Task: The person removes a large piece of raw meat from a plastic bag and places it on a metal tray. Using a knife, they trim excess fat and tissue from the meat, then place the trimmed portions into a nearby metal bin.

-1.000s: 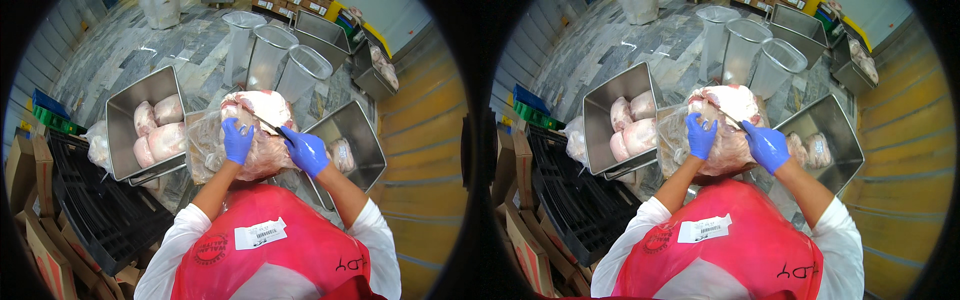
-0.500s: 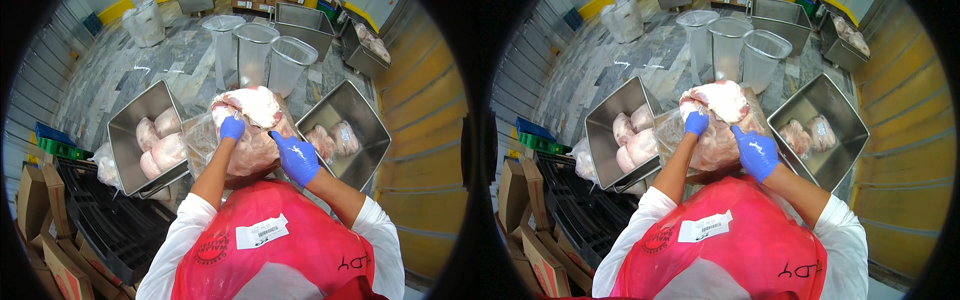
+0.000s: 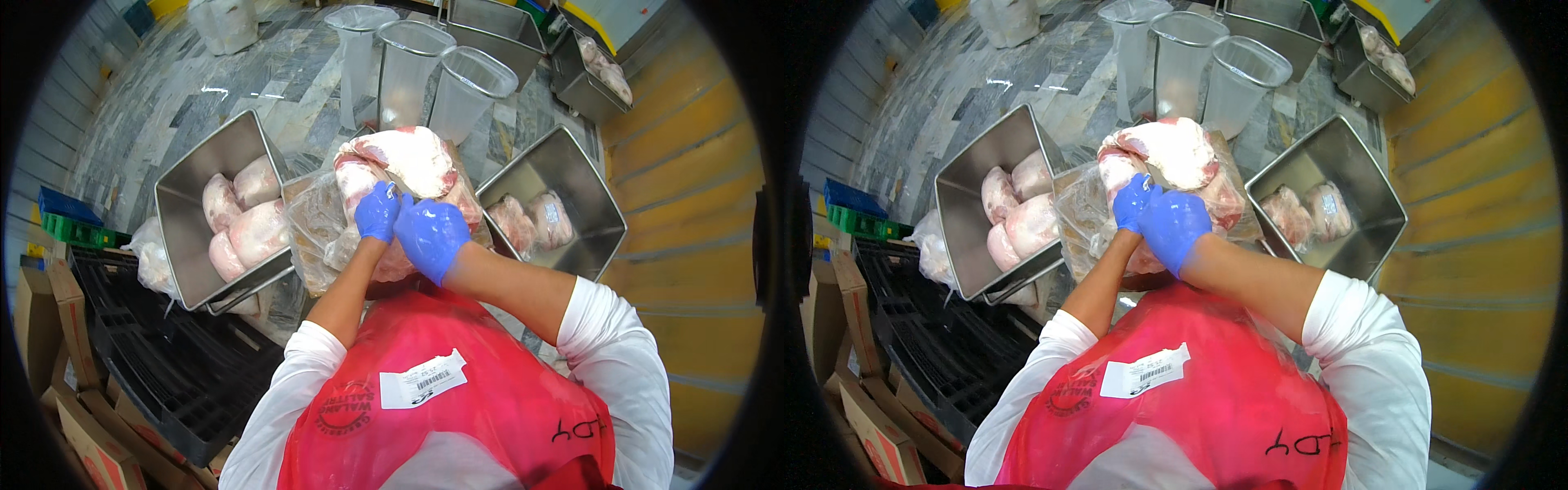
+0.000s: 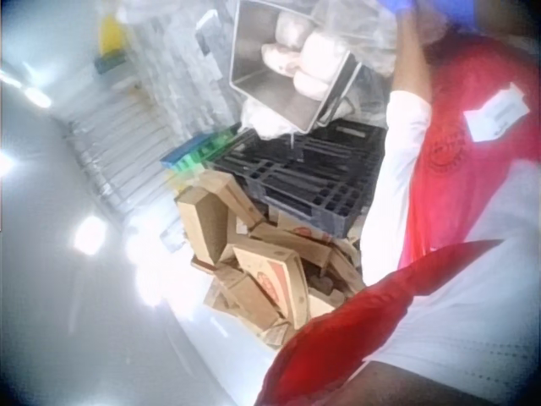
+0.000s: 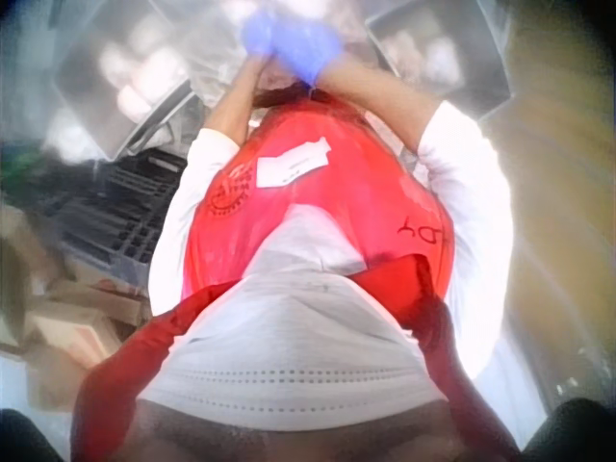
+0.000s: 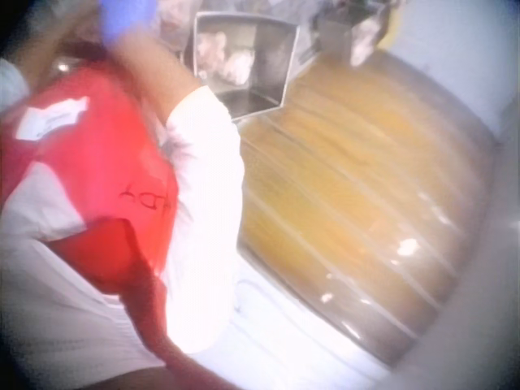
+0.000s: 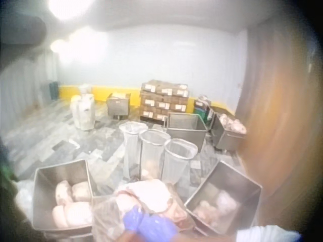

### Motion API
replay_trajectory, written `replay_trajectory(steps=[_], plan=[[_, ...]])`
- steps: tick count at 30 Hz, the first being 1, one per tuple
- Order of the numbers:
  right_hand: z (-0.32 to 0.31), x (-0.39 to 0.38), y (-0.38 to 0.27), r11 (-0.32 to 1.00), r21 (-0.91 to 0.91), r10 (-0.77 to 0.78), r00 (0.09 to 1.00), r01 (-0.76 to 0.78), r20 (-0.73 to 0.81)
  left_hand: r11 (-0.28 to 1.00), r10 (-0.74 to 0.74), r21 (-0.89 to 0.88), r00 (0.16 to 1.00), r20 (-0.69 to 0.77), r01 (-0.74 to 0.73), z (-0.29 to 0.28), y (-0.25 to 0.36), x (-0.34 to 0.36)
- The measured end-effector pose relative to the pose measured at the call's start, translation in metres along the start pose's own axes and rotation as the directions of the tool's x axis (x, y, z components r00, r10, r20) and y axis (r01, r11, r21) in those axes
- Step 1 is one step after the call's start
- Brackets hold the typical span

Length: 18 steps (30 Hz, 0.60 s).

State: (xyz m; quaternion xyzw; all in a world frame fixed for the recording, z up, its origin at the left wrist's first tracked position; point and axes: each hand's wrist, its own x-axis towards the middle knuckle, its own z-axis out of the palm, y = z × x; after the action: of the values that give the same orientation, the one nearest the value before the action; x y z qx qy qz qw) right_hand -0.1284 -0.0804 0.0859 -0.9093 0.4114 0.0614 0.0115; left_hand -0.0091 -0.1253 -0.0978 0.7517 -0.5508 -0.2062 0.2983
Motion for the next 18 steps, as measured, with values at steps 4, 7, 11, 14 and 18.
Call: replay_trajectory(steps=[4, 7, 11, 14, 18], plan=[[-0.035, 0.057, 0.027, 0.972, 0.071, -0.217, 0.973, 0.223, -0.08, 0.998, -0.056, 0.009, 0.998, -0.022, 0.056, -0.01, 0.001, -0.009], [-0.081, 0.134, 0.085, 0.981, -0.093, -0.135, 0.945, 0.169, 0.299, 1.0, -0.015, 0.01, 0.996, -0.086, 0.016, -0.007, -0.002, -0.021], [-0.089, 0.166, 0.156, 0.976, 0.15, 0.049, 0.829, -0.158, 0.556, 0.996, 0.045, -0.066, 0.982, -0.184, -0.058, 0.001, 0.001, -0.028], [-0.066, 0.155, 0.185, 0.941, 0.269, 0.03, 0.842, -0.206, 0.539, 0.993, 0.008, -0.114, 0.978, -0.206, -0.033, 0.003, 0.004, -0.025], [-0.013, 0.085, 0.164, 0.957, 0.281, -0.123, 0.98, 0.075, 0.158, 0.976, -0.057, -0.216, 0.931, -0.36, -0.024, 0.016, -0.018, -0.022]])
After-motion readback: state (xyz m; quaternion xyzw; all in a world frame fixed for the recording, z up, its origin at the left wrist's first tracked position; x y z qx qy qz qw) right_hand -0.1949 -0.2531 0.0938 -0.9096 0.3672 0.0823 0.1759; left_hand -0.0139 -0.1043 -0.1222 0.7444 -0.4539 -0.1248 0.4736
